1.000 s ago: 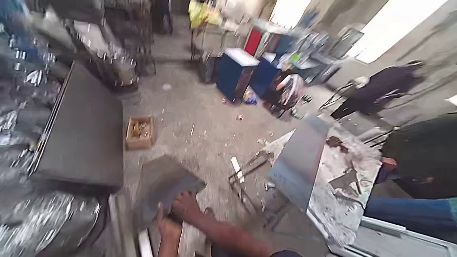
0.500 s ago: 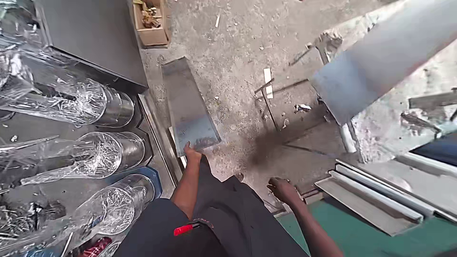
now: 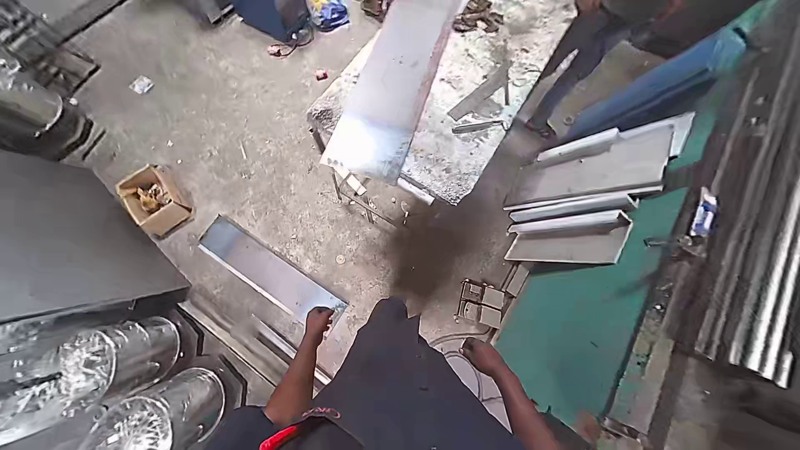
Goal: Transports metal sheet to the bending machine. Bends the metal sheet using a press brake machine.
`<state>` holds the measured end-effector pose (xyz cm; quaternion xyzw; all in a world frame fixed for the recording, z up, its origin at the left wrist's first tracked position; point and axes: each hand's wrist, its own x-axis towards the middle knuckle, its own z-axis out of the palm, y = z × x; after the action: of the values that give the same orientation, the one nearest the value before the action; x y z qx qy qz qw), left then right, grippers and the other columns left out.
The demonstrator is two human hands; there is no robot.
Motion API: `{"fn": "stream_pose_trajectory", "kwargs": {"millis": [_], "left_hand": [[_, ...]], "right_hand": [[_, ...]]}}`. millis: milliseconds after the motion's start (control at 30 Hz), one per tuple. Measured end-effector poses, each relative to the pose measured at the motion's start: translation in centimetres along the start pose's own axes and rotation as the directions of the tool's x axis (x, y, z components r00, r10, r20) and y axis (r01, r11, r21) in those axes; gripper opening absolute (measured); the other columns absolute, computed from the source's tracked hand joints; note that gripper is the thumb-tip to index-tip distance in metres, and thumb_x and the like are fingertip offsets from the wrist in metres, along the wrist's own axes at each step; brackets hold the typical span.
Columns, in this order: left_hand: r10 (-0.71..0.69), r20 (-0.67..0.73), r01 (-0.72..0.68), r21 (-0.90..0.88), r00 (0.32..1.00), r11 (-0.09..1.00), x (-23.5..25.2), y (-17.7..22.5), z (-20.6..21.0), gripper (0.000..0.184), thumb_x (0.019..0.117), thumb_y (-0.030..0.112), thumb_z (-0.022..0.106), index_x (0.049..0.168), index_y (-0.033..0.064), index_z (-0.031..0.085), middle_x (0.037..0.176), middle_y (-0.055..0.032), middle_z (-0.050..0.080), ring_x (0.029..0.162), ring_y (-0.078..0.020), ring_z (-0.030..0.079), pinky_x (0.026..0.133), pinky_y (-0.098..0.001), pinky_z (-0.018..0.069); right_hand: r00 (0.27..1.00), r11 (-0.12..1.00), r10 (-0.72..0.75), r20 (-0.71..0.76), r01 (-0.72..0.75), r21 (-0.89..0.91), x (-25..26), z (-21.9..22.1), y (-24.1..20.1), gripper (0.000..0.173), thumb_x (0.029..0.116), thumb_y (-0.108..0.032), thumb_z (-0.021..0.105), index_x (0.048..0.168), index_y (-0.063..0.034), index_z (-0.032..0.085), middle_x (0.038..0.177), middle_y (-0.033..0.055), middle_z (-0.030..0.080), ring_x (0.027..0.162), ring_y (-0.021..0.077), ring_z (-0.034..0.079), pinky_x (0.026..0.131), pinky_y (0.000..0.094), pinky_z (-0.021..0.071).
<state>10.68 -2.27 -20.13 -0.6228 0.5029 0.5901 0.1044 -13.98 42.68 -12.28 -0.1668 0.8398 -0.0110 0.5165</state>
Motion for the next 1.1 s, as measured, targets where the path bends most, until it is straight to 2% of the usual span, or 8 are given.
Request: {"fn": "stream_pose_trajectory", "kwargs": {"millis": [167, 367, 500, 600, 733, 800, 900, 1100], "left_hand": [[0.418, -0.034, -0.362, 0.44, 0.908, 0.822, 5.0, 18.7, 2.0, 0.044, 0.0944, 0.033, 0.069, 0.126, 0.0019, 0.067, 0.119, -0.0201, 0.07, 0.111, -0.0344, 0.068, 0.099, -0.0571, 0.053], [0.671, -0.212, -0.414, 0.646, 0.71, 0.642, 10.3, 41.8, 1.7, 0.073, 0.0908, 0.037, 0.073, 0.146, -0.0015, 0.047, 0.144, -0.0314, 0.051, 0.132, -0.0486, 0.053, 0.106, -0.0676, 0.0447], [0.542, -0.167, -0.253, 0.748, 0.823, 0.614, 15.9, 51.0, 2.1, 0.086, 0.0919, 0.052, 0.069, 0.149, -0.0065, 0.041, 0.144, -0.0342, 0.05, 0.134, -0.0492, 0.052, 0.107, -0.0684, 0.0428], [0.36, 0.023, -0.292, 0.633, 0.933, 0.717, 20.5, 53.0, 2.8, 0.065, 0.1048, 0.052, 0.049, 0.134, -0.0053, 0.058, 0.125, -0.0284, 0.065, 0.114, -0.0413, 0.065, 0.096, -0.061, 0.0517], [0.273, 0.067, -0.261, 0.578, 0.96, 0.773, 16.0, 55.7, 2.5, 0.061, 0.109, 0.05, 0.039, 0.119, -0.004, 0.066, 0.109, -0.0242, 0.07, 0.099, -0.0363, 0.069, 0.088, -0.0578, 0.0559], [0.265, 0.095, -0.278, 0.476, 0.959, 0.834, 12.1, 57.6, 1.8, 0.051, 0.1098, 0.042, 0.043, 0.117, -0.0035, 0.064, 0.099, -0.0212, 0.069, 0.086, -0.0311, 0.07, 0.079, -0.0518, 0.0585], [0.228, 0.185, -0.271, 0.264, 0.956, 0.925, 6.1, 59.3, 2.7, 0.039, 0.1097, 0.032, 0.048, 0.123, -0.0033, 0.06, 0.097, -0.0191, 0.068, 0.084, -0.0292, 0.071, 0.077, -0.05, 0.0619], [0.339, 0.327, -0.302, -0.159, 0.882, 0.94, -6.2, 57.8, 12.4, 0.027, 0.1083, 0.017, 0.048, 0.129, -0.0009, 0.052, 0.111, -0.0163, 0.069, 0.094, -0.0267, 0.073, 0.077, -0.0469, 0.0639]], "right_hand": [[0.996, 0.97, 0.005, -0.087, 0.016, 0.244, -1.1, -1.8, -0.5, 0.033, 0.1015, -0.039, 0.06, 0.109, -0.0091, 0.071, 0.103, 0.0154, 0.072, 0.101, 0.0333, 0.069, 0.092, 0.0591, 0.0523], [0.987, 0.9, 0.01, -0.162, 0.062, 0.432, 2.2, -8.1, -2.3, 0.029, 0.101, -0.037, 0.063, 0.109, -0.01, 0.072, 0.099, 0.0117, 0.073, 0.094, 0.0275, 0.07, 0.089, 0.0544, 0.0542], [0.981, 0.852, -0.019, -0.192, 0.116, 0.511, 8.7, -15.5, -6.9, 0.032, 0.1007, -0.038, 0.062, 0.112, -0.0096, 0.072, 0.103, 0.0122, 0.073, 0.098, 0.0269, 0.07, 0.092, 0.0527, 0.0541], [0.977, 0.825, -0.015, -0.212, 0.131, 0.549, 13.7, -20.7, -11.5, 0.037, 0.1012, -0.04, 0.062, 0.115, -0.0071, 0.071, 0.106, 0.015, 0.072, 0.1, 0.0295, 0.069, 0.094, 0.0538, 0.0529], [0.973, 0.751, -0.042, -0.227, 0.181, 0.635, 15.7, -24.4, -16.3, 0.037, 0.1008, -0.041, 0.062, 0.114, -0.0078, 0.071, 0.102, 0.0133, 0.072, 0.097, 0.0267, 0.069, 0.092, 0.0512, 0.054], [0.964, 0.633, -0.082, -0.253, 0.246, 0.734, 15.7, -25.3, -17.6, 0.033, 0.1009, -0.037, 0.062, 0.111, -0.0069, 0.071, 0.097, 0.0104, 0.071, 0.09, 0.0217, 0.068, 0.087, 0.0455, 0.055], [0.955, 0.281, -0.104, -0.276, 0.295, 0.913, 14.5, -26.3, -18.9, 0.027, 0.105, -0.03, 0.059, 0.111, -0.005, 0.069, 0.1, 0.0072, 0.075, 0.087, 0.0166, 0.073, 0.081, 0.0356, 0.0608], [0.906, -0.455, 0.011, -0.423, 0.382, 0.805, 10.7, -31.2, -19.1, 0.063, 0.1059, -0.051, 0.047, 0.142, 0.0004, 0.047, 0.125, 0.0192, 0.068, 0.109, 0.0314, 0.07, 0.09, 0.0485, 0.0604]]}}
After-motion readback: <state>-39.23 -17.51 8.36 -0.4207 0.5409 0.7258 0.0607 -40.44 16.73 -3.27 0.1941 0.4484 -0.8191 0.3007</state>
